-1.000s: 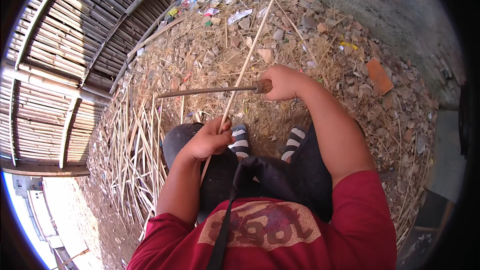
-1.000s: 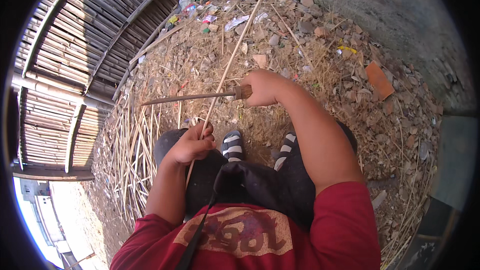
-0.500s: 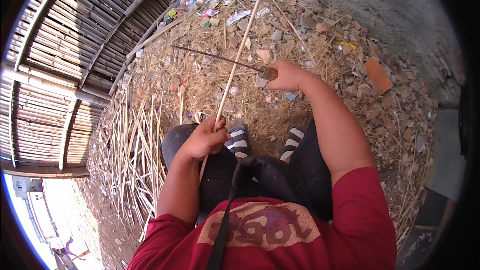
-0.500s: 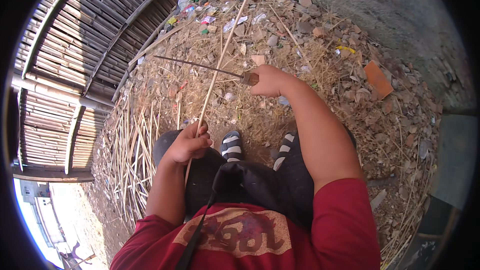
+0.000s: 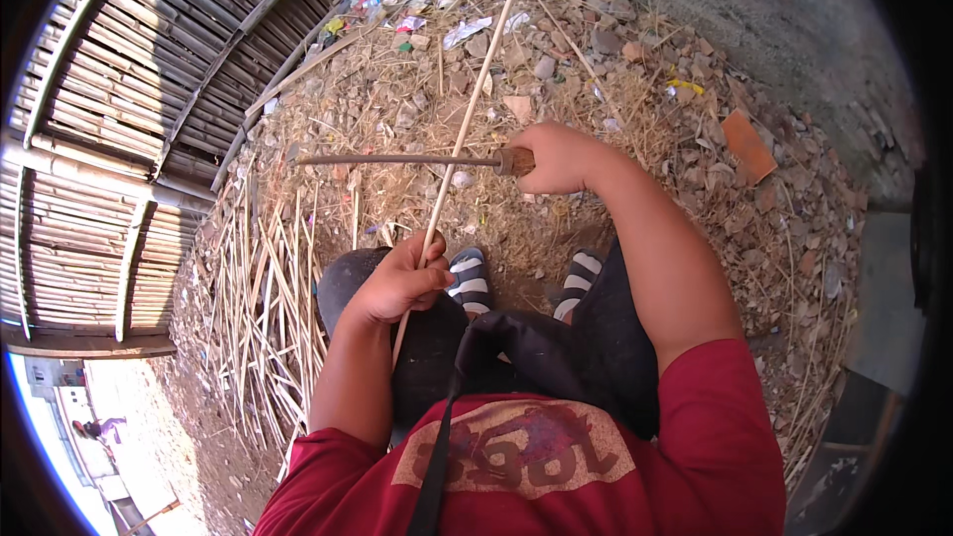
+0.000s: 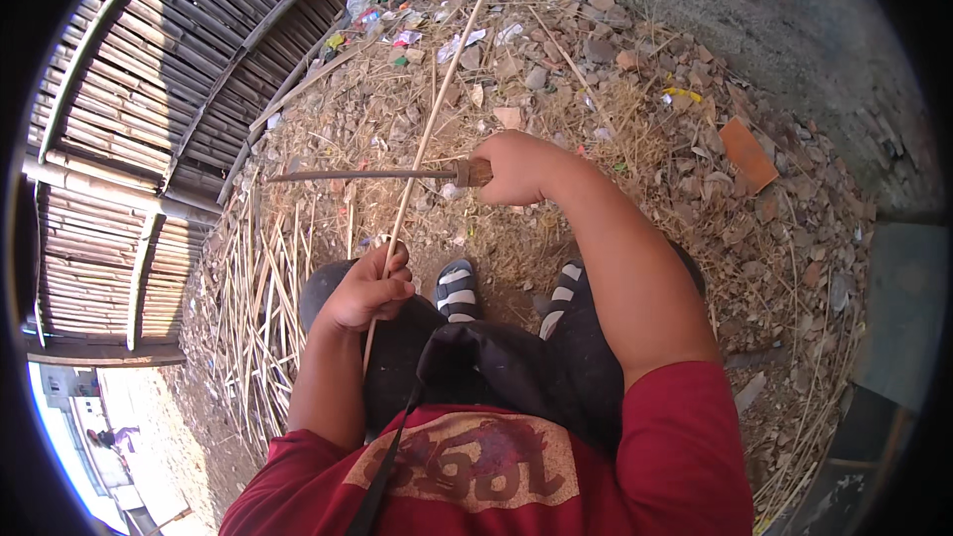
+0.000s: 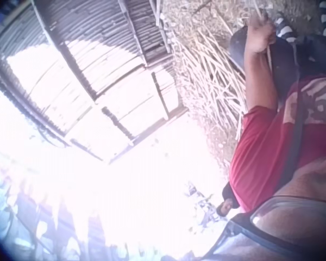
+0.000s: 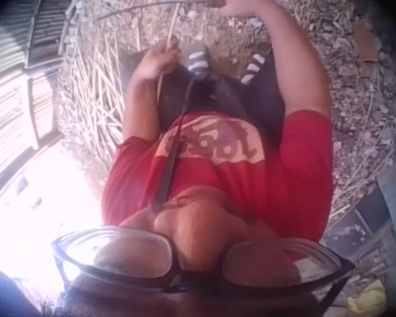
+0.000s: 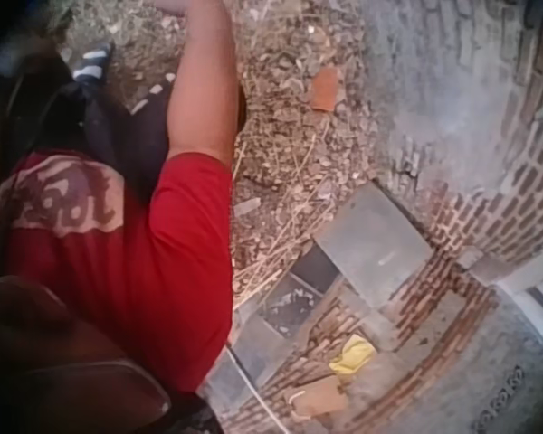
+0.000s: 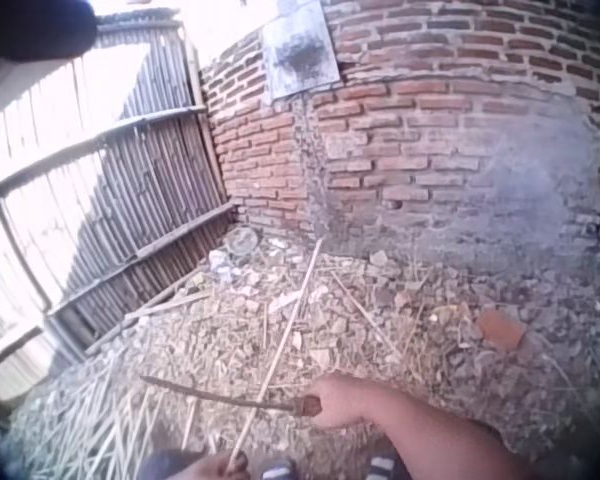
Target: The person uses a blade to shave and smooth several thin bamboo strips while sitting on the ground.
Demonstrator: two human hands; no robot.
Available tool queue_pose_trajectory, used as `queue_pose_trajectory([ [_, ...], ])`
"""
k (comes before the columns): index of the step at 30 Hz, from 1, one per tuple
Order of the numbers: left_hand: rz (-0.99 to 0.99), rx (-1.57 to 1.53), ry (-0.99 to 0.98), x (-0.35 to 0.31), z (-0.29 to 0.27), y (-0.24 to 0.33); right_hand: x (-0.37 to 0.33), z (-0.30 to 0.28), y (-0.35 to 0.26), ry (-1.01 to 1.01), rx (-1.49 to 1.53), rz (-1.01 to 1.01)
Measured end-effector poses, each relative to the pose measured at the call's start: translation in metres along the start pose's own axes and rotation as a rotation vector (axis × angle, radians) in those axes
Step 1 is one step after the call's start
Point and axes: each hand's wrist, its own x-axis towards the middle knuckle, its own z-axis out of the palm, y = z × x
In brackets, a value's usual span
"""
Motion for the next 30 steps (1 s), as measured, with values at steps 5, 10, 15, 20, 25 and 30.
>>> queue_pose_trajectory([
  [5,-0.029,0.052,0.023,0.003,0.001,-0.004,0.005,-0.014,0.035,0.072,0.191,0.213],
  [10,-0.001,0.032,0.018,0.002,-0.001,-0.002,0.001,-0.003,0.004,0.038,0.027,0.033],
  [15,-0.009,0.086,-0.005,0.003,0.005,-0.002,0.000,-0.015,0.035,0.075,0.164,0.168],
  [20,0.007,0.023,-0.023,0.002,-0.001,-0.004,0.000,-0.011,0.009,0.131,0.162,0.151],
  [25,-0.035,0.097,-0.033,0.007,0.001,-0.006,-0.002,-0.021,0.024,-0.060,0.067,0.146],
  [30,-0.009,0.061,-0.023,0.005,-0.003,-0.006,0.001,-0.011,0.016,0.085,0.155,0.215],
])
